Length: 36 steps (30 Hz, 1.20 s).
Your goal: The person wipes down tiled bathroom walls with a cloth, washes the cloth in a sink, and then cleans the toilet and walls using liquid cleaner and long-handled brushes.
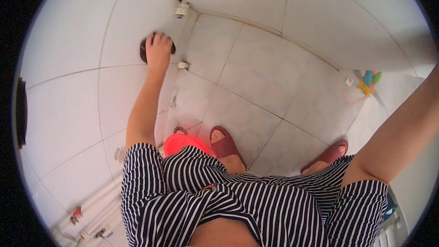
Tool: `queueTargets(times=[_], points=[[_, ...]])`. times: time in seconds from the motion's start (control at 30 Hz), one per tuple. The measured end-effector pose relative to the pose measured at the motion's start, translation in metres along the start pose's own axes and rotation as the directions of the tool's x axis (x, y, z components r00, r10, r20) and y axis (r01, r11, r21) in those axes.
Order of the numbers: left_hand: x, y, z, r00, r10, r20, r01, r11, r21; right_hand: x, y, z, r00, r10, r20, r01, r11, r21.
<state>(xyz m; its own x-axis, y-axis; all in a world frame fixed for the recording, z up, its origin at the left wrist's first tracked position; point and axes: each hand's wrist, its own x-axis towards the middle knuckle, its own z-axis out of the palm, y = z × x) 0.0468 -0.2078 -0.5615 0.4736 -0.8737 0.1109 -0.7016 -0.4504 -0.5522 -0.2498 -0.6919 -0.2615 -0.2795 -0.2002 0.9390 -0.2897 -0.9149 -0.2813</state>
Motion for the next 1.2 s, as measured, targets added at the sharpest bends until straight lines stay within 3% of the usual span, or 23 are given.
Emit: queueTargets(times=[0.07,0.13,0.2,0.27,0.33,0.47,0.53,0.57,0.6,0.63,0.7,0.77,0.8,0.83,0.9,0.97,1.07,1.1,1.13,1.2], points=[[-0.051,-0.01,-0.001,0.999,0.043,-0.017,-0.043,0.999,-0.015,-0.015,-0.016,0.003,0.975,-0.048,-0.218,0.05,0.999,0.005],[-0.089,-0.03,-0.007,0.995,-0.096,0.027,0.099,0.986,-0.135,-0.012,-0.033,0.01,0.972,0.027,-0.231,0.002,0.992,0.127],[-0.088,-0.055,-0.078,0.98,-0.075,-0.183,0.054,0.992,-0.117,-0.009,-0.042,0.012,0.958,0.176,-0.224,-0.096,0.939,0.329],[-0.073,-0.1,-0.139,0.953,-0.114,-0.28,0.123,0.992,0.015,-0.01,-0.033,0.011,0.94,0.283,-0.192,-0.155,0.853,0.498],[-0.057,-0.158,-0.194,0.932,-0.107,-0.346,0.167,0.974,0.151,-0.01,-0.028,0.013,0.978,0.138,-0.154,-0.062,0.905,0.42],[-0.011,-0.279,-0.346,0.814,-0.003,-0.581,0.334,0.821,0.463,-0.01,-0.044,0.012,0.964,0.181,-0.197,-0.113,0.943,0.314],[-0.008,-0.329,-0.428,0.717,0.006,-0.697,0.507,0.681,0.528,-0.002,-0.039,0.006,0.952,0.189,-0.239,-0.107,0.941,0.32],[-0.008,-0.337,-0.46,0.614,-0.09,-0.784,0.641,0.636,0.429,-0.003,-0.032,0.006,0.951,0.191,-0.245,-0.111,0.945,0.307],[-0.012,-0.35,-0.481,0.488,-0.179,-0.855,0.755,0.577,0.31,-0.004,-0.026,0.004,0.95,0.186,-0.253,-0.109,0.951,0.29],[-0.021,-0.389,-0.484,0.229,-0.274,-0.934,0.778,0.628,0.006,-0.006,-0.017,0.003,0.949,0.186,-0.256,-0.113,0.955,0.273],[-0.009,-0.383,-0.489,0.064,-0.208,-0.976,0.968,0.252,0.009,-0.014,0.005,0.002,0.948,0.18,-0.264,-0.12,0.966,0.228],[0.003,-0.362,-0.464,0.141,-0.252,-0.957,0.901,0.434,0.018,-0.024,0.031,0.003,0.946,0.188,-0.263,-0.139,0.971,0.196],[0.005,-0.355,-0.436,0.253,-0.127,-0.959,0.843,0.515,0.154,-0.027,0.042,0.005,0.946,0.188,-0.264,-0.143,0.973,0.183],[0.009,-0.35,-0.406,0.27,-0.031,-0.962,0.762,0.617,0.194,-0.03,0.052,0.005,0.945,0.192,-0.266,-0.151,0.974,0.167],[0.0,-0.289,-0.364,0.494,-0.145,-0.857,0.65,0.717,0.253,-0.035,0.072,0.005,0.944,0.196,-0.267,-0.163,0.976,0.141],[-0.022,-0.237,-0.314,0.681,-0.234,-0.694,0.511,0.831,0.221,-0.038,0.086,0.005,0.944,0.198,-0.262,-0.174,0.978,0.112],[-0.068,-0.165,-0.238,0.896,-0.173,-0.408,0.288,0.927,0.239,-0.047,0.099,0.007,0.942,0.215,-0.257,-0.204,0.977,0.068],[-0.086,-0.147,-0.201,0.934,-0.19,-0.302,0.247,0.955,0.163,-0.052,0.096,0.009,0.938,0.231,-0.256,-0.226,0.973,0.051],[-0.106,-0.131,-0.181,0.971,-0.086,-0.221,0.141,0.959,0.246,-0.053,0.086,0.005,0.928,0.264,-0.264,-0.259,0.964,0.053],[-0.128,-0.131,-0.189,0.997,0.069,-0.023,-0.065,0.987,0.149,-0.037,0.031,-0.003,0.887,0.37,-0.277,-0.372,0.927,0.048]])
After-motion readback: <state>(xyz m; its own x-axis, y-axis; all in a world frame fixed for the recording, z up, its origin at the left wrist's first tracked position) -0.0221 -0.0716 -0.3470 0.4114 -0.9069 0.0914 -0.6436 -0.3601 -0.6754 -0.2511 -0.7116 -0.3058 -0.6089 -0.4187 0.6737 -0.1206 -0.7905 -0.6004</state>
